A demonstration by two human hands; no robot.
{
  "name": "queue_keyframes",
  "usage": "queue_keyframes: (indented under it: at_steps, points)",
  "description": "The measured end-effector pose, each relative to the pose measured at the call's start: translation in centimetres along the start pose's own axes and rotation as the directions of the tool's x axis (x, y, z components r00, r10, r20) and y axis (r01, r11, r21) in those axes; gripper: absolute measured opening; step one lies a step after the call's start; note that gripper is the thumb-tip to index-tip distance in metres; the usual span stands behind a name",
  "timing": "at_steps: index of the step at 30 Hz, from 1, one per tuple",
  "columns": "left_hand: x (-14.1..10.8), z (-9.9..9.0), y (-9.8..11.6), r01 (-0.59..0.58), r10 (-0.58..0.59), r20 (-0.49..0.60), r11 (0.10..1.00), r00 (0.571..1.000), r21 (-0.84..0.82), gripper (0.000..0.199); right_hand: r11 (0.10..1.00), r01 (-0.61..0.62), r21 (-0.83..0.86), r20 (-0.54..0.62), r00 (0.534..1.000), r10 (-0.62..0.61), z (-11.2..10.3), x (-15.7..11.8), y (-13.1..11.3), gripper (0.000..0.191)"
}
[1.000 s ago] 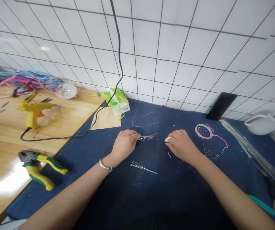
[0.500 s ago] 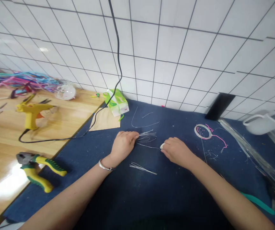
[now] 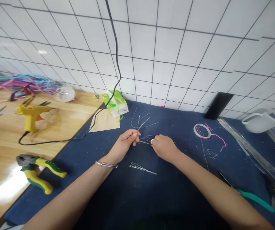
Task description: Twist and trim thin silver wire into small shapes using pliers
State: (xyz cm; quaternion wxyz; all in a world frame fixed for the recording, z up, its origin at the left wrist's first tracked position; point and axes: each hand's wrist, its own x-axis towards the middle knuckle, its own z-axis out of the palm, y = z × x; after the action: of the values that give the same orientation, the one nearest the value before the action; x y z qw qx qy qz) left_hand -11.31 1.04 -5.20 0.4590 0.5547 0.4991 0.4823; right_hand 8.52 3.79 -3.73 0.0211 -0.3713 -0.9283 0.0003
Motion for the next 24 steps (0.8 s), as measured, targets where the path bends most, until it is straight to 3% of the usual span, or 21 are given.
queue_keyframes:
  at_steps: [2, 5, 9, 15, 21, 24]
  points:
    - [-0.3, 0.5, 0.6, 0.015, -0.011, 0.023, 0.987, 1.000, -0.163, 0.020, 1.000, -0.020, 0.020, -0.023, 1.000, 0.021, -0.4, 0.3, 0.0, 0.018]
    - [-0.9, 1.2, 1.4, -0.004, 0.014, 0.049, 0.978, 0.999, -0.208, 0.019, 0.969, -0.079, 0.233, -0.073, 0.992, 0.099, -1.5, 0.1, -0.3, 0.019]
    - [-1.7, 2.0, 1.8, -0.025, 0.033, 0.116, 0.997, 0.993, -0.071, 0.018, 0.814, -0.105, 0.571, -0.093, 0.977, 0.192, -3.2, -0.6, -1.2, 0.027]
    - [-2.6, 1.4, 1.7, -0.060, 0.035, 0.225, 0.992, 0.974, 0.109, 0.019, 0.653, 0.018, 0.757, -0.161, 0.974, 0.159, -4.6, -0.3, -2.6, 0.011]
    - [-3.7, -0.6, 0.5, -0.146, 0.084, 0.260, 0.963, 0.962, 0.229, 0.015, 0.526, 0.089, 0.846, -0.170, 0.980, 0.108, -3.4, 0.7, -4.6, 0.006]
    - [-4.3, -0.9, -0.2, -0.168, 0.102, 0.257, 0.954, 0.961, 0.248, 0.015, 0.354, 0.051, 0.934, -0.095, 0.990, 0.108, -2.4, 0.8, -5.0, 0.012]
